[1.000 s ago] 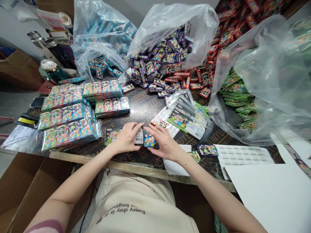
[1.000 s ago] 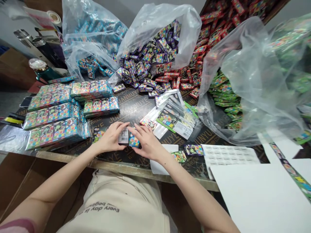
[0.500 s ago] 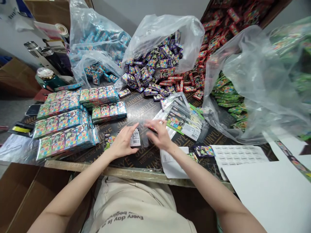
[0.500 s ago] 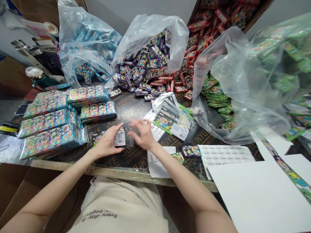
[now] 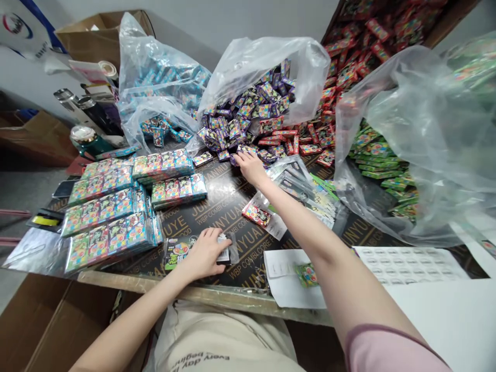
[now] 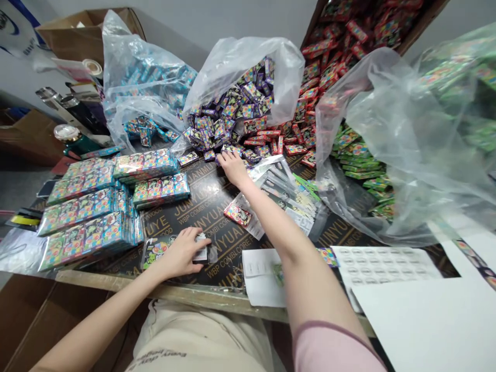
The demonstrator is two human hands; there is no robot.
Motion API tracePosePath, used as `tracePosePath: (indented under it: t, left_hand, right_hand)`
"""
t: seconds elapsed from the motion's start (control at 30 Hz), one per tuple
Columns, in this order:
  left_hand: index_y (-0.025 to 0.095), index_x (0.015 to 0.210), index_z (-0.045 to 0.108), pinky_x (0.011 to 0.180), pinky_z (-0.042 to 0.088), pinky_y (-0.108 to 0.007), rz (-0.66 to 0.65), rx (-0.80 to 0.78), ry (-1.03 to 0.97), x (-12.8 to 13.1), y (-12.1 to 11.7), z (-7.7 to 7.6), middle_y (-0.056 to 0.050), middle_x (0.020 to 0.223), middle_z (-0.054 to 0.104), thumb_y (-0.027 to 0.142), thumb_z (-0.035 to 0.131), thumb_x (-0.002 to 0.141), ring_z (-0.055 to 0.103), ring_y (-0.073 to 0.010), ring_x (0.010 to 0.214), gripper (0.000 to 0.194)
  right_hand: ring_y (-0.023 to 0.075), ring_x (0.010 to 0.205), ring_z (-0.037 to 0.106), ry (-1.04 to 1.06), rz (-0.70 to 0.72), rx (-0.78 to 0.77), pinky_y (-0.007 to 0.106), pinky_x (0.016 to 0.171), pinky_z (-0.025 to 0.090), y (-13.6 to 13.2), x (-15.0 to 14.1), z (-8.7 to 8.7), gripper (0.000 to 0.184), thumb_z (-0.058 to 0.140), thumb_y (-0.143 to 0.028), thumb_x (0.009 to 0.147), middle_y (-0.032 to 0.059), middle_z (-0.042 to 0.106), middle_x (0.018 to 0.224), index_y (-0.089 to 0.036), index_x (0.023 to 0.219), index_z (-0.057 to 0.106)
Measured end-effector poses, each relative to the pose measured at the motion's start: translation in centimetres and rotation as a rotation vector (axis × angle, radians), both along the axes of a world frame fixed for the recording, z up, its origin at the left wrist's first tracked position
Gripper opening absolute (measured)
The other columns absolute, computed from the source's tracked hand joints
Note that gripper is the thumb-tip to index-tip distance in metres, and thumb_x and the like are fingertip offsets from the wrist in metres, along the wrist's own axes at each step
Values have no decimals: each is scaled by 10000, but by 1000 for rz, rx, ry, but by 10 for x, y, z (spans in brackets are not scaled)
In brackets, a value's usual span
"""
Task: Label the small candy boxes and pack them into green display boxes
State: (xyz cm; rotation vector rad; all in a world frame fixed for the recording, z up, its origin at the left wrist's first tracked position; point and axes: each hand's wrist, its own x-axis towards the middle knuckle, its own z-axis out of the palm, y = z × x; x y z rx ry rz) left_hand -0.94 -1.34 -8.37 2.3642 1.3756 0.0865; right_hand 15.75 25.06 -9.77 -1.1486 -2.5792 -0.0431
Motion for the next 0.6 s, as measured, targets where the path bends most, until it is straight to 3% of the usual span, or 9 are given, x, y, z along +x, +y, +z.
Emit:
tracePosePath:
  t: [0.13,0.2,0.33,0.43,0.5,0.6]
  left_hand:
    - [231,1297,541,1081,283,-564,81,-45,-157,-4,-4,0,-148,1280,495,307,820,586,451,-334,1205,767]
    - [215,1306,541,1095,262,-566,245,-64,-382,0,2,3,-145,1265,528,393,838,567,467,-326,1207,816]
    - [156,1189,625,872,478,-372,770,-257,-1093,12,32,12,-104,1075,656,508,726,691,615,-217,946,618]
    - [129,905,705,661,470,-237,938,-386,-1383,14,54,20,-47,838,690,444,787,625,599,-122,698,429]
    - [121,790,695,595,450,-207,975,-374,-1440,10,62,25,-22,743,678,376,845,534,578,-96,625,391]
    - [114,773,684,561,462,-209,1022,-341,-1484,-1,64,33,-11,707,672,342,868,484,583,-90,584,411]
  right_hand:
    - [214,1224,551,171,157,15,430,1038,428,-69,23,-7,440,314,-121,940,121,557,1363,-161,1321,531]
    - [198,1234,553,259,229,8,424,1036,456,-105,35,-7,423,339,-147,948,101,571,1352,-202,1310,551]
    - [203,1283,510,338,411,48,460,1061,454,-153,47,1,387,402,-170,946,66,607,1311,-257,1278,582]
    - [208,1285,507,326,537,22,456,1060,458,-162,48,7,379,456,-172,932,53,620,1295,-279,1272,586]
    - [211,1309,480,296,494,-31,464,1075,432,-160,48,11,429,438,-135,926,68,553,1374,-286,1311,552]
    - [270,1402,338,306,250,-143,560,1110,325,-155,47,18,530,471,-134,895,116,315,1536,-275,1405,446]
